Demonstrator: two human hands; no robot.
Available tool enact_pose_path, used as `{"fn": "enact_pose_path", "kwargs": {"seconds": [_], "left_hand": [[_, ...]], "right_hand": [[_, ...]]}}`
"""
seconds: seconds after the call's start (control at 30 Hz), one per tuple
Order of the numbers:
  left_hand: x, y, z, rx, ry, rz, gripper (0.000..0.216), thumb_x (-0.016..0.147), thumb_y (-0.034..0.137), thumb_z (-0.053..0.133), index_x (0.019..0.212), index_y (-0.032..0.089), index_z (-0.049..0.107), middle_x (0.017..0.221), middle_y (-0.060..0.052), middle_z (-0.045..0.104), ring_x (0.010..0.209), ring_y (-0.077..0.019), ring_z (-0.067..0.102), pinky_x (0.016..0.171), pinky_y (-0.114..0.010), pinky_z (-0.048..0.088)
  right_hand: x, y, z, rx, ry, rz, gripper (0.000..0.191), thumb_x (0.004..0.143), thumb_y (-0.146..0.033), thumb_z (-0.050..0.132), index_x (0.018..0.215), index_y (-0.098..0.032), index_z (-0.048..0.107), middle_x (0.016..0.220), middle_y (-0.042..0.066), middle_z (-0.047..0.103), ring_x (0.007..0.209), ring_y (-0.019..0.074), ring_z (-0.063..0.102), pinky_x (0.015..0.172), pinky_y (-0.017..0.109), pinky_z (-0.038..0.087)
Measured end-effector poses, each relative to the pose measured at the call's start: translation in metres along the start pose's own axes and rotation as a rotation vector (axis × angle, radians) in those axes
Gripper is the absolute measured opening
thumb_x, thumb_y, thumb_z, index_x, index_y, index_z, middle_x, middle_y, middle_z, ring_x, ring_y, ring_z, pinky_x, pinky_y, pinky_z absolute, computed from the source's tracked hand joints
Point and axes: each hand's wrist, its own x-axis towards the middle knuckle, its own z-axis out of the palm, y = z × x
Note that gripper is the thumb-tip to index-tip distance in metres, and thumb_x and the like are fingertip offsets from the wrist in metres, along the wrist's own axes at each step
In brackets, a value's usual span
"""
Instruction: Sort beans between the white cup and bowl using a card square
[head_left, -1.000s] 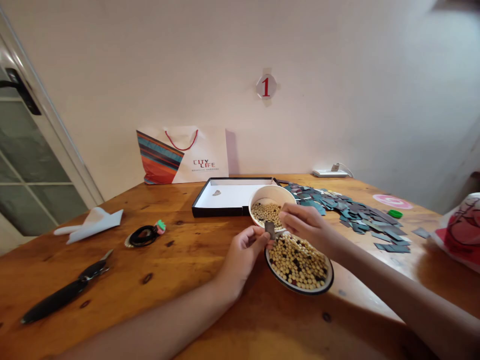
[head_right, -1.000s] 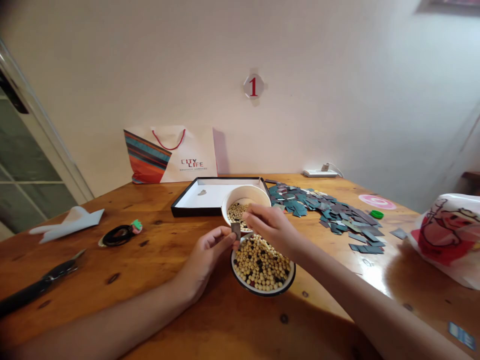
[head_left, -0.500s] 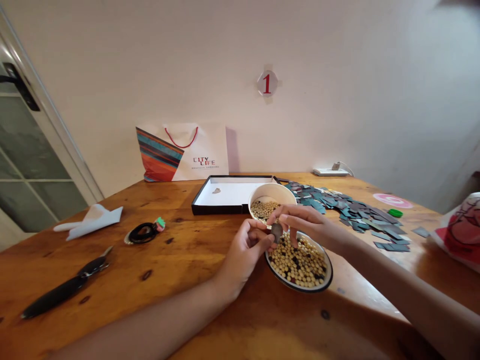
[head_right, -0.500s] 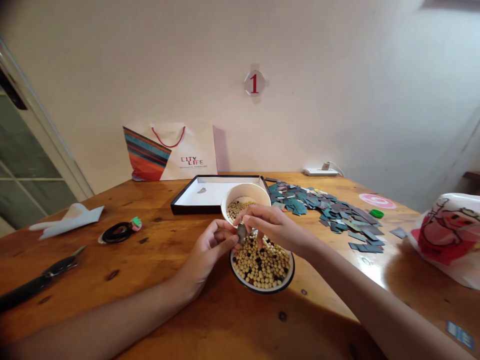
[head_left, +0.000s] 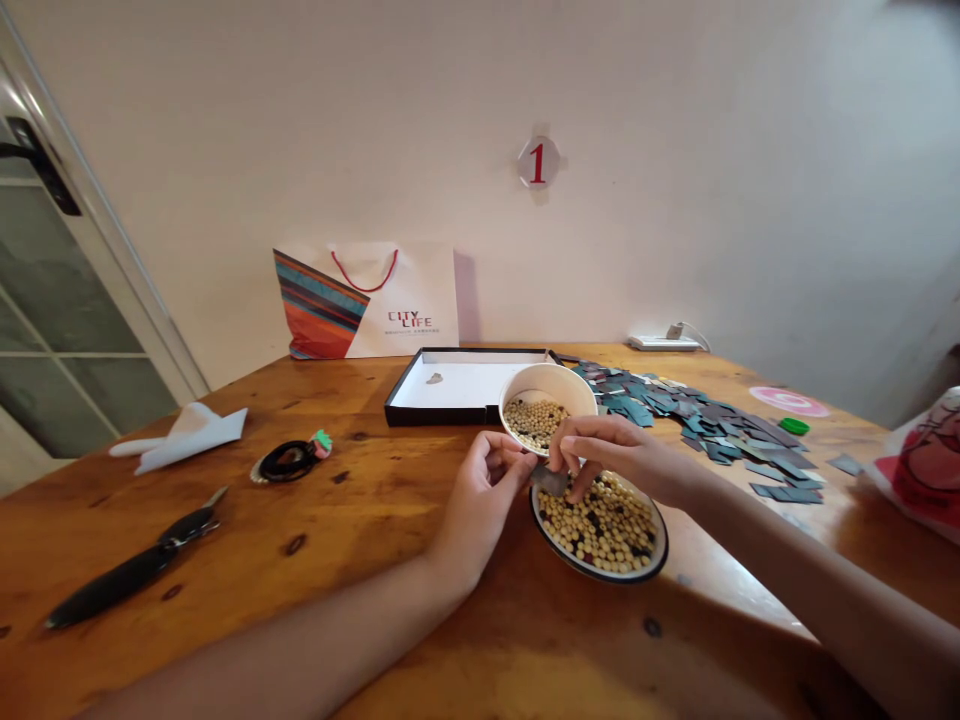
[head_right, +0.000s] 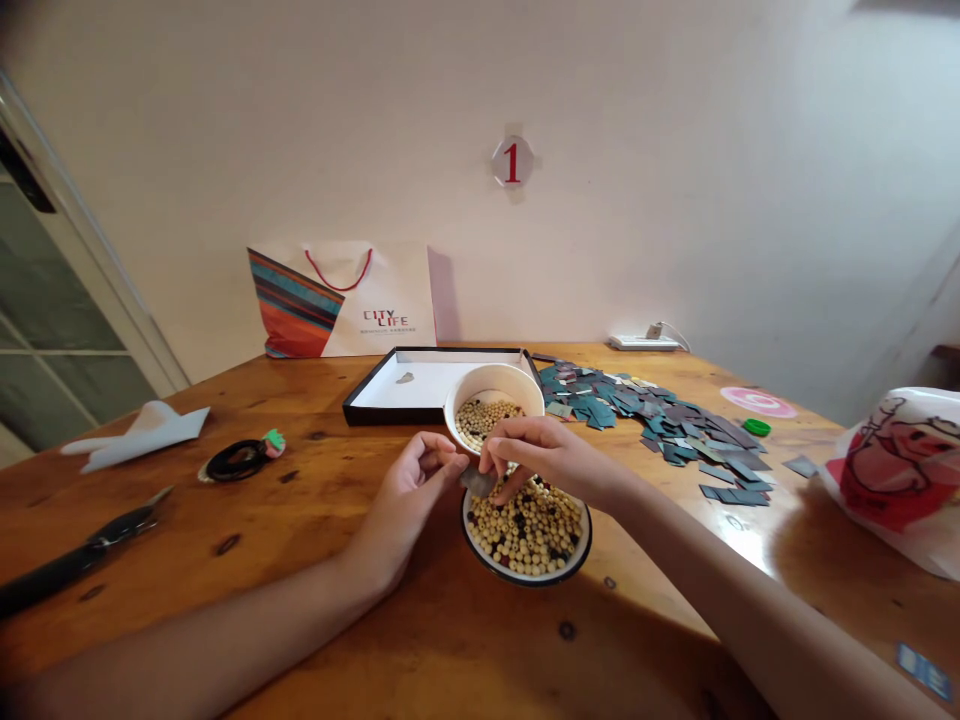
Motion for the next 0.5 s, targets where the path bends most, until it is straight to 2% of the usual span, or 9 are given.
{"fn": "enact_pose_path", "kwargs": {"seconds": [0.17,0.5], "left_hand": [[0.0015,-0.0025,0.0001,0.002,-0.03,-0.01,0.019,0.069,0.026,0.061,0.076,0.019,0.045,0.066,0.003,0.056,0.067,-0.0116,0.054,0.066,-0.023,0.039],[0.002,-0.0036,-0.0006,0.019,-0.019,-0.027,0.017,0.069,0.028,0.061,0.078,0.018,0.049,0.068,0.002,0.06,0.068,-0.0121,0.056,0.068,-0.024,0.04]], "right_hand": [[0.0013,-0.0019,0.0057,-0.025,-0.057,0.019,0.021,0.083,-0.029,0.045,0.076,-0.012,0.056,0.076,0.002,0.055,0.069,0.0093,0.057,0.065,0.025,0.051],[0.0018,0.001,0.0056,-0.096,-0.067,-0.027,0.018,0.082,-0.023,0.045,0.074,-0.013,0.057,0.076,0.002,0.058,0.069,0.0083,0.057,0.067,0.024,0.048]]}}
